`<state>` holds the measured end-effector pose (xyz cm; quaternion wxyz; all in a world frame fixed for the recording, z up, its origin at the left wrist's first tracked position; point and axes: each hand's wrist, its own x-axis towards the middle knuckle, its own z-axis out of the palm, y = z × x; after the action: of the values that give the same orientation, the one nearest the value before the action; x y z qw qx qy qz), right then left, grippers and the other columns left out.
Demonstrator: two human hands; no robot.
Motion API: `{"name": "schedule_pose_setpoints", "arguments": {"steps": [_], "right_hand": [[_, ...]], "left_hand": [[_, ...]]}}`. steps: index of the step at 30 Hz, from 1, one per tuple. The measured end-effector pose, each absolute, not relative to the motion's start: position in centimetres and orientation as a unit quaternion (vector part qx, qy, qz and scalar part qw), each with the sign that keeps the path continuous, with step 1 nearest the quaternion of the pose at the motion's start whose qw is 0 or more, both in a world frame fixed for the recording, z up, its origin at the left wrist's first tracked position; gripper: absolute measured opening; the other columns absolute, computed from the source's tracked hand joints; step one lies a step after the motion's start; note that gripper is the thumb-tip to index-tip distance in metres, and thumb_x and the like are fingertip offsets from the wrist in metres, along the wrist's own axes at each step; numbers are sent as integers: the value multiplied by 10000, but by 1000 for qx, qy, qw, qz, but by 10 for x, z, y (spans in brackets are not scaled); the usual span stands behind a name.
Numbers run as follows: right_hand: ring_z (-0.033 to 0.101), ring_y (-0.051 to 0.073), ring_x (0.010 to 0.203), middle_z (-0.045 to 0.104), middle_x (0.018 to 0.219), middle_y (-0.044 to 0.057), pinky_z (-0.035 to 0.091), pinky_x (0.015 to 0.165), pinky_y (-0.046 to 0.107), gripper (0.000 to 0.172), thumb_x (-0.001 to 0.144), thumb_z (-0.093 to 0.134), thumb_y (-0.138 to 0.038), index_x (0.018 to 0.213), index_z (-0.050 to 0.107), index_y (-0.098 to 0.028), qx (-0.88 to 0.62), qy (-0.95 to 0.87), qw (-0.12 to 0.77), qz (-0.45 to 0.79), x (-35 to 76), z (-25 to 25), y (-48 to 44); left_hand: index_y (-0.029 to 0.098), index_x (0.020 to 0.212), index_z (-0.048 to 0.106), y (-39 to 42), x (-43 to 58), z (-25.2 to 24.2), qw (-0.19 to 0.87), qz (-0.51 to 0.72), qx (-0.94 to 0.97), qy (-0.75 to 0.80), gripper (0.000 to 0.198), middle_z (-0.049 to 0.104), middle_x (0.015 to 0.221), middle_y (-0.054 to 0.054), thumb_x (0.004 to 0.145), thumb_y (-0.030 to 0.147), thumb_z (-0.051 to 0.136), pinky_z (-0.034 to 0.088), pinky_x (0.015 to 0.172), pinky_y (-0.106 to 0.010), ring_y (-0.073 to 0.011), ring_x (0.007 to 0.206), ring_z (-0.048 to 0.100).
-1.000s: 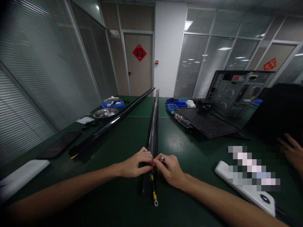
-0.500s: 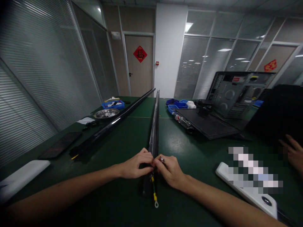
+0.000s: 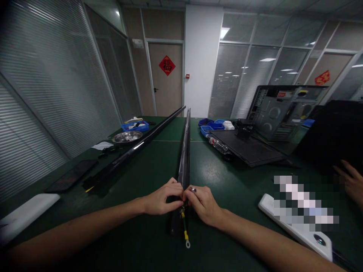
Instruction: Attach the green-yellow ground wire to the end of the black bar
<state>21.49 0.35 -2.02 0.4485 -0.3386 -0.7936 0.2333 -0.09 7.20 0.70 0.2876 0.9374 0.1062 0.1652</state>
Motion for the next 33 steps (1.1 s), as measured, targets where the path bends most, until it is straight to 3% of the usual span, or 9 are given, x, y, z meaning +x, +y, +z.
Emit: {"name": "schedule_pose_setpoints", "arguments": {"steps": [15, 33], "right_hand": [[613, 139, 649, 672, 785, 28, 489, 662, 249, 439, 1130, 357, -329, 840, 654, -187, -298, -810, 453, 222, 213, -10, 3], [596, 123, 620, 640, 729, 2, 451, 631, 229, 345, 1110, 453, -306, 842, 636, -187, -311, -794, 485, 194, 214, -18, 3]], "left_hand": [[198, 960, 652, 75, -2, 2, 284, 165, 939, 99, 141, 694, 946, -14, 988, 309, 571, 327, 950, -360, -199, 958, 594], [199, 997, 661, 73, -1, 4, 293, 164, 936, 100, 170, 694, 982, -18, 1044, 295, 529, 320, 954, -349, -182, 979, 599]]}}
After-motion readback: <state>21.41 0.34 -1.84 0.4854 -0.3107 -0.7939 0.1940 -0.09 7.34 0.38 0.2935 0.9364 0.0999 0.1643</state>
